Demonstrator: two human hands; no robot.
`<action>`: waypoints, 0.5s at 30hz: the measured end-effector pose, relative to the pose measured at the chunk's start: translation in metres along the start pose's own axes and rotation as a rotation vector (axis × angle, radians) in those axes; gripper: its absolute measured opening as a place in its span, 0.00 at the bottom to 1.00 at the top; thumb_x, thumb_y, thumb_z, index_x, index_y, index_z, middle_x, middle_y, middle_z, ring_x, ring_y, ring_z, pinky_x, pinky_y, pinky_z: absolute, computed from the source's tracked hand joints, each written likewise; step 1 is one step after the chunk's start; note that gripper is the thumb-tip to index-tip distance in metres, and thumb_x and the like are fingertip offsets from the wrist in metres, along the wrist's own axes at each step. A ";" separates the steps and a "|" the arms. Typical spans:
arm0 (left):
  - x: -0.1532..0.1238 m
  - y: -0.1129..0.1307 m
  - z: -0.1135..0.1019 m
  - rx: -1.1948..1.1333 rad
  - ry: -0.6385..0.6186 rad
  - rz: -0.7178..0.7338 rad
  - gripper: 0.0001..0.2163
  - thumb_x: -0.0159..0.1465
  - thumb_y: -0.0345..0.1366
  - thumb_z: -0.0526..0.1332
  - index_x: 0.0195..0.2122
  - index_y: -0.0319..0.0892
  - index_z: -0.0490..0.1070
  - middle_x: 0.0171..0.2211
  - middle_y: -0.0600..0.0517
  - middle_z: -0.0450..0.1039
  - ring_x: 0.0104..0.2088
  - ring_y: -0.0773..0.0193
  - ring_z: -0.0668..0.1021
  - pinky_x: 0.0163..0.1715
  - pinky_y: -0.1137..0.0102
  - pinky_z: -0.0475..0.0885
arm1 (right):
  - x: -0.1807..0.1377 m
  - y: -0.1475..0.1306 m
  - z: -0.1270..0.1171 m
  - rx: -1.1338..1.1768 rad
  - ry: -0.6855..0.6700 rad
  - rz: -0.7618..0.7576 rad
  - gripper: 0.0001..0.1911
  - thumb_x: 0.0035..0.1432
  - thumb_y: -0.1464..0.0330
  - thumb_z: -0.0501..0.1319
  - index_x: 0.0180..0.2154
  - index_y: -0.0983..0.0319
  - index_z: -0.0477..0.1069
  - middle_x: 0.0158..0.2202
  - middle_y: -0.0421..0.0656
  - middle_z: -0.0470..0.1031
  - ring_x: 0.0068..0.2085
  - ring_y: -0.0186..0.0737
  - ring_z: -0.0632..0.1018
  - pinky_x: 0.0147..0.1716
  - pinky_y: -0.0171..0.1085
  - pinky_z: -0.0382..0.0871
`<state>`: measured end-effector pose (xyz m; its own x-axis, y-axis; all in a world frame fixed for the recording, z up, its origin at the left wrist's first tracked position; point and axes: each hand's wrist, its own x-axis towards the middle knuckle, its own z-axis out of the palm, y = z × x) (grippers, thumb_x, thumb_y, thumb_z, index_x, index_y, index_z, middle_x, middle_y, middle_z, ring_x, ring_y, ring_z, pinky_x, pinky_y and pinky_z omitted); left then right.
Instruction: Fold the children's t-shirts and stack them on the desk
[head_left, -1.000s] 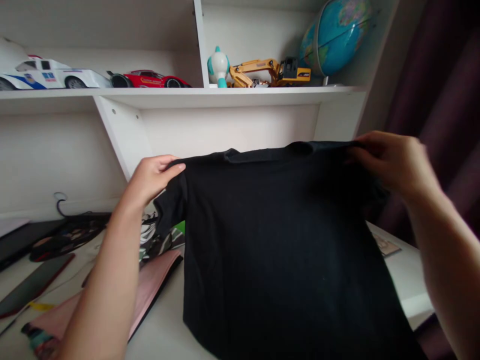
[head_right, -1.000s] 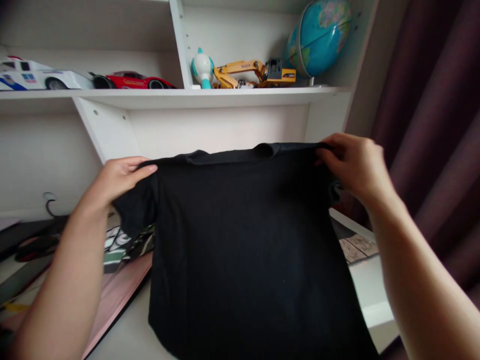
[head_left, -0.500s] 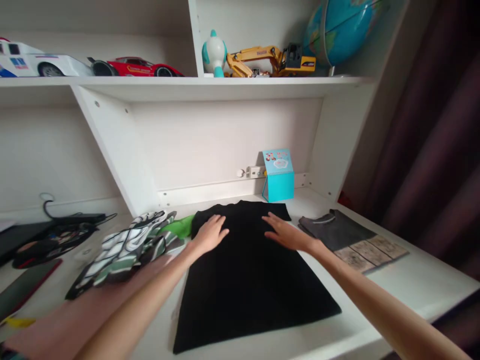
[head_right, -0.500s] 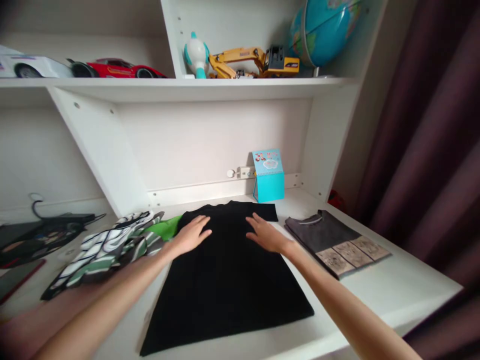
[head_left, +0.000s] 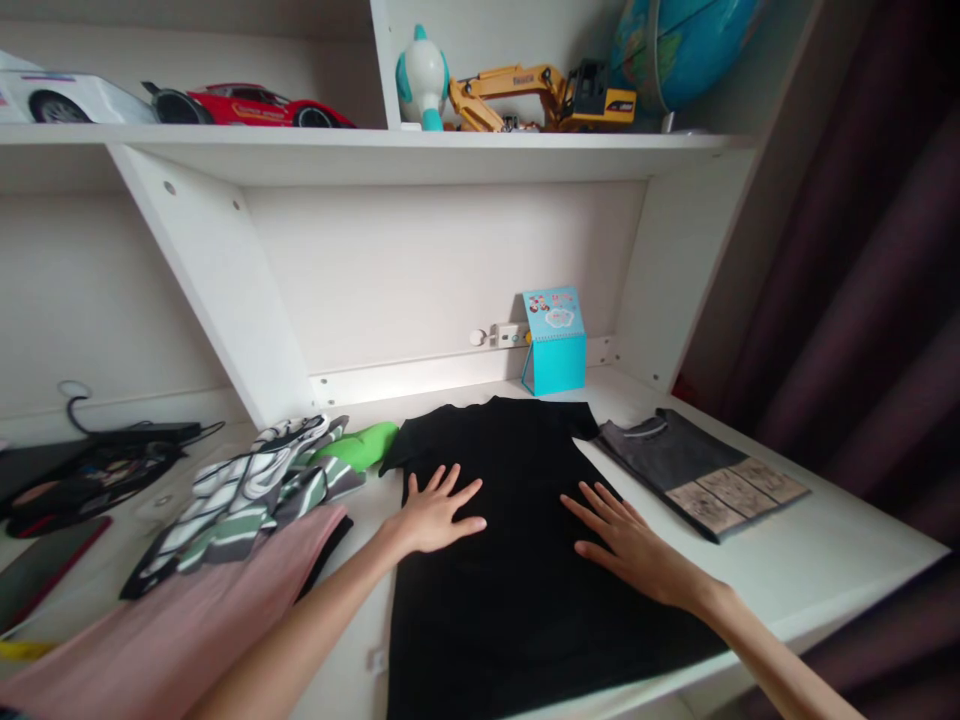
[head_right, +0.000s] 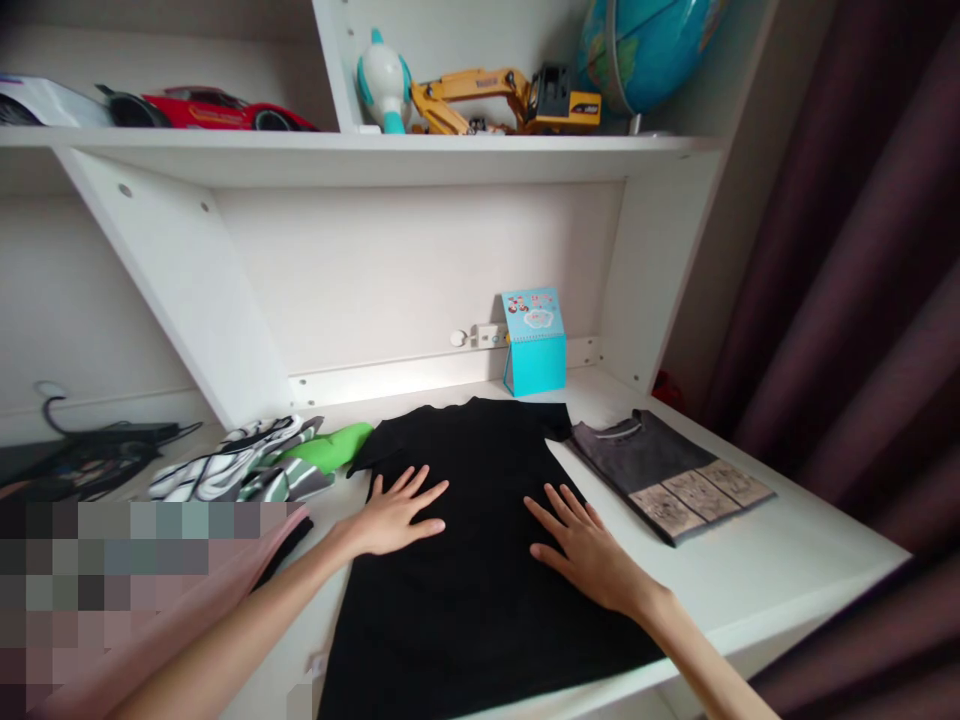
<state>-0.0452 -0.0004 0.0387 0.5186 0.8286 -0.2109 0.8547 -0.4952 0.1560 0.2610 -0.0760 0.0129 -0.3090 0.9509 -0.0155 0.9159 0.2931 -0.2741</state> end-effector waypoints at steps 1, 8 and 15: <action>0.004 -0.008 -0.009 0.022 -0.016 -0.040 0.33 0.58 0.62 0.40 0.62 0.55 0.45 0.64 0.45 0.41 0.62 0.43 0.45 0.51 0.37 0.39 | -0.004 -0.007 -0.001 -0.008 -0.001 0.025 0.34 0.58 0.47 0.44 0.62 0.53 0.47 0.64 0.46 0.41 0.63 0.50 0.42 0.58 0.53 0.45; 0.044 -0.081 -0.055 0.133 0.138 -0.361 0.18 0.60 0.43 0.53 0.49 0.43 0.68 0.50 0.40 0.68 0.51 0.44 0.68 0.48 0.50 0.60 | -0.021 -0.125 0.012 0.124 -0.012 -0.360 0.29 0.59 0.49 0.47 0.57 0.56 0.59 0.61 0.50 0.54 0.60 0.50 0.57 0.55 0.52 0.54; 0.056 -0.114 -0.059 0.067 0.401 -0.439 0.12 0.57 0.30 0.55 0.43 0.40 0.69 0.46 0.44 0.69 0.45 0.58 0.73 0.44 0.70 0.66 | 0.009 -0.222 0.083 0.020 0.238 -0.503 0.28 0.51 0.47 0.55 0.51 0.51 0.63 0.38 0.45 0.70 0.39 0.46 0.72 0.36 0.48 0.70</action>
<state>-0.1151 0.1173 0.0659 0.0777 0.9869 0.1412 0.9934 -0.0887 0.0733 0.0339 -0.1411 -0.0067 -0.6386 0.6910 0.3387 0.6644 0.7172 -0.2102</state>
